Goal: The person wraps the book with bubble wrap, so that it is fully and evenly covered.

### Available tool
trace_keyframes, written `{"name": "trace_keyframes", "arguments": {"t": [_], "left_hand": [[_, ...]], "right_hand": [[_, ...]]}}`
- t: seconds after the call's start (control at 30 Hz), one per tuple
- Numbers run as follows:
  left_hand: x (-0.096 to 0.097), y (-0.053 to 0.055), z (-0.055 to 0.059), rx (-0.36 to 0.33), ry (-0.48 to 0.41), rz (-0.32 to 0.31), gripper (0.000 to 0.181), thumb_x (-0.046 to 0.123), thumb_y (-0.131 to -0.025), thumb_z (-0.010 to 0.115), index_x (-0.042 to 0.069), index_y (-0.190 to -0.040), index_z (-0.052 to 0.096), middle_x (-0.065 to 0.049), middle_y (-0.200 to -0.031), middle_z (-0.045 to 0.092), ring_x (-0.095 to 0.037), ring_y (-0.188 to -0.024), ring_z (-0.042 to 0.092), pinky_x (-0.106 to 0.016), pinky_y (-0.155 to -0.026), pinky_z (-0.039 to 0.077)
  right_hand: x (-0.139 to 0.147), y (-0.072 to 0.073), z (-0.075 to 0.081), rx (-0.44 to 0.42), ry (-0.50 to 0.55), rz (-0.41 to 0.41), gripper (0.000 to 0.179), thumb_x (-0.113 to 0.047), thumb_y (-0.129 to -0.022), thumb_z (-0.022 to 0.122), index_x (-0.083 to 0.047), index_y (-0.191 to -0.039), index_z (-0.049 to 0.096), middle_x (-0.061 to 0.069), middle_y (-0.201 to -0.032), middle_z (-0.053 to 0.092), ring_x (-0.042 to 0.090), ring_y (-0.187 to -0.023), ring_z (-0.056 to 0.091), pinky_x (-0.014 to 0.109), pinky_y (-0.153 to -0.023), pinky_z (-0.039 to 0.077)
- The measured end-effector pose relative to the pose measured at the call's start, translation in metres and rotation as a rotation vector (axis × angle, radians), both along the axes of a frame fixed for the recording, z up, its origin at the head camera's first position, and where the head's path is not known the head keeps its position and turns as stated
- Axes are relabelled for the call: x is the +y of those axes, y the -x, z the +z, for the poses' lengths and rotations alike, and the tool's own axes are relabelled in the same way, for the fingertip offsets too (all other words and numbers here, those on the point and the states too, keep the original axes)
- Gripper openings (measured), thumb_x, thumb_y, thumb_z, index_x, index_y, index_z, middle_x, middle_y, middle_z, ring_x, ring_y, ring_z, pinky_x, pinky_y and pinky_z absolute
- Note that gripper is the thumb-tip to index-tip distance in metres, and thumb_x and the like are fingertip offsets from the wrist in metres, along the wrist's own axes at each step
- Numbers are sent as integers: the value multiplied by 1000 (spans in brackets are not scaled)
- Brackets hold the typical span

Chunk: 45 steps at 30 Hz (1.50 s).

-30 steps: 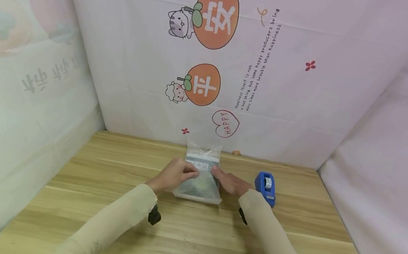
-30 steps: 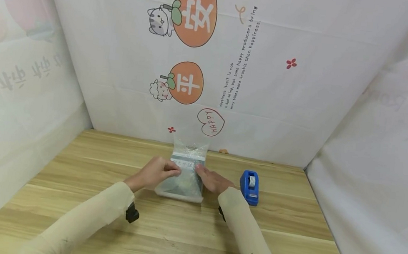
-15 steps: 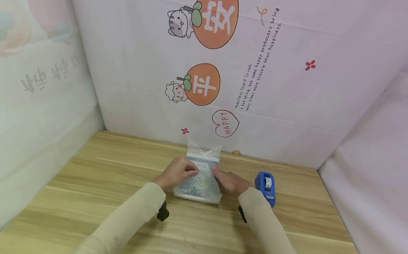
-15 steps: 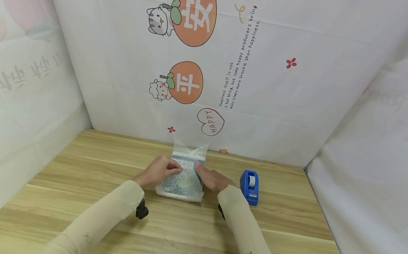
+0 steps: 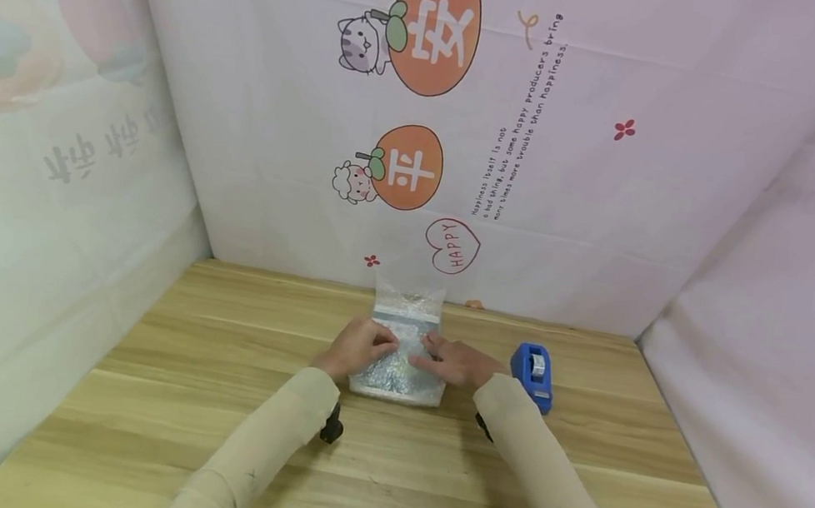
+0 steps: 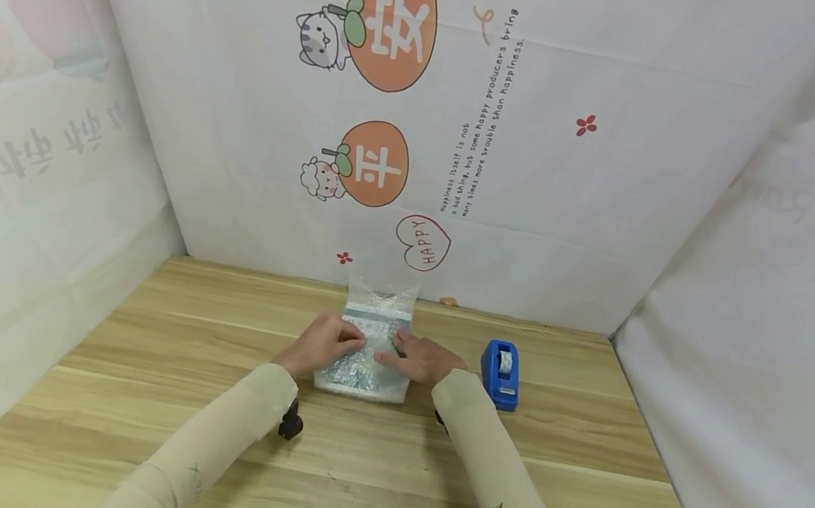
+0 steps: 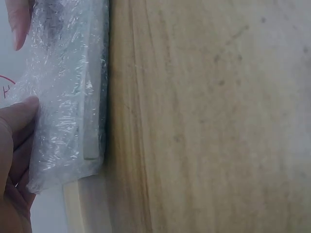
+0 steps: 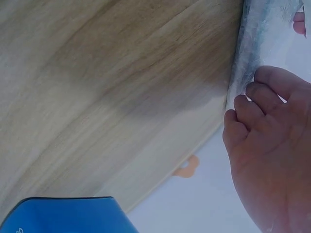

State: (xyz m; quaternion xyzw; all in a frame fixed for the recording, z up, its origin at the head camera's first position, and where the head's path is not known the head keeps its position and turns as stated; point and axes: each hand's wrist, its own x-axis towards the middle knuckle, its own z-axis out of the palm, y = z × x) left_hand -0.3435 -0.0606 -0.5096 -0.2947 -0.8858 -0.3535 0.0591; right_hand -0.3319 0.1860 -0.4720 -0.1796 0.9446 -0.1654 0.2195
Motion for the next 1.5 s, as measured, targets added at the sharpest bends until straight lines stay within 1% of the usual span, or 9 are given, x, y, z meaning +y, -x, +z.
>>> {"name": "trace_keyframes", "arguments": {"t": [0.23,0.47,0.8,0.97,1.07,1.17,1.27,1.37,1.5], "left_hand": [[4,-4,1,15,47,52,12,14,-99,74,8,-102,84,-5,-101,83,-16,-92,77,-34,-85,64],[10,-10,2,38,67,102,12,13,-100,73,6,-101,84,-6,-96,82,-17,-86,77,-36,-81,64],[13,-12,-1,38,49,146,11,14,-100,73,8,-100,83,-6,-96,82,-17,-86,76,-36,-80,64],[12,-11,0,26,27,122,12,12,-101,72,5,-102,82,-7,-97,82,-17,-86,76,-34,-80,64],[10,-12,5,-9,27,95,14,10,-102,70,2,-106,81,-10,-100,81,-21,-90,76,-37,-84,64],[6,-16,14,-56,56,74,21,11,-104,67,-2,-116,78,-17,-114,80,-29,-105,77,-43,-95,63],[1,-22,23,-71,123,62,33,15,-105,65,-6,-130,70,-21,-132,73,-36,-124,71,-47,-109,57],[-6,-33,33,-22,200,22,45,18,-105,65,-8,-142,60,-24,-143,65,-39,-135,63,-50,-118,49],[-16,-53,45,50,326,-46,57,22,-107,63,-9,-152,48,-27,-157,52,-41,-147,52,-52,-125,41]], "right_hand": [[-4,-3,0,35,-39,47,105,-79,-93,55,-14,-169,22,7,-179,12,34,-165,18,56,-132,26],[-6,-6,-2,61,-81,43,121,-85,-82,66,-15,-170,20,5,-179,10,29,-166,17,51,-133,26],[-7,-11,-7,82,-49,68,125,-75,-84,73,-6,-169,14,15,-179,6,32,-167,10,50,-134,22],[-6,-12,-12,94,11,64,124,-71,-86,75,-1,-169,13,18,-178,4,35,-166,9,52,-134,22],[-5,-11,-16,94,44,61,124,-69,-87,75,-1,-169,12,19,-178,4,35,-166,9,53,-134,21],[-5,-12,-18,84,59,60,123,-68,-87,75,-2,-169,11,18,-178,3,35,-167,8,53,-135,20],[-6,-13,-18,82,63,65,122,-67,-88,75,-2,-169,10,18,-179,3,35,-167,8,53,-135,19],[-5,-13,-18,90,54,74,122,-68,-89,74,-2,-169,10,18,-179,3,35,-167,8,52,-135,20],[-3,-12,-16,95,45,76,122,-68,-89,73,-2,-169,10,18,-178,2,35,-166,8,52,-135,19]]}}
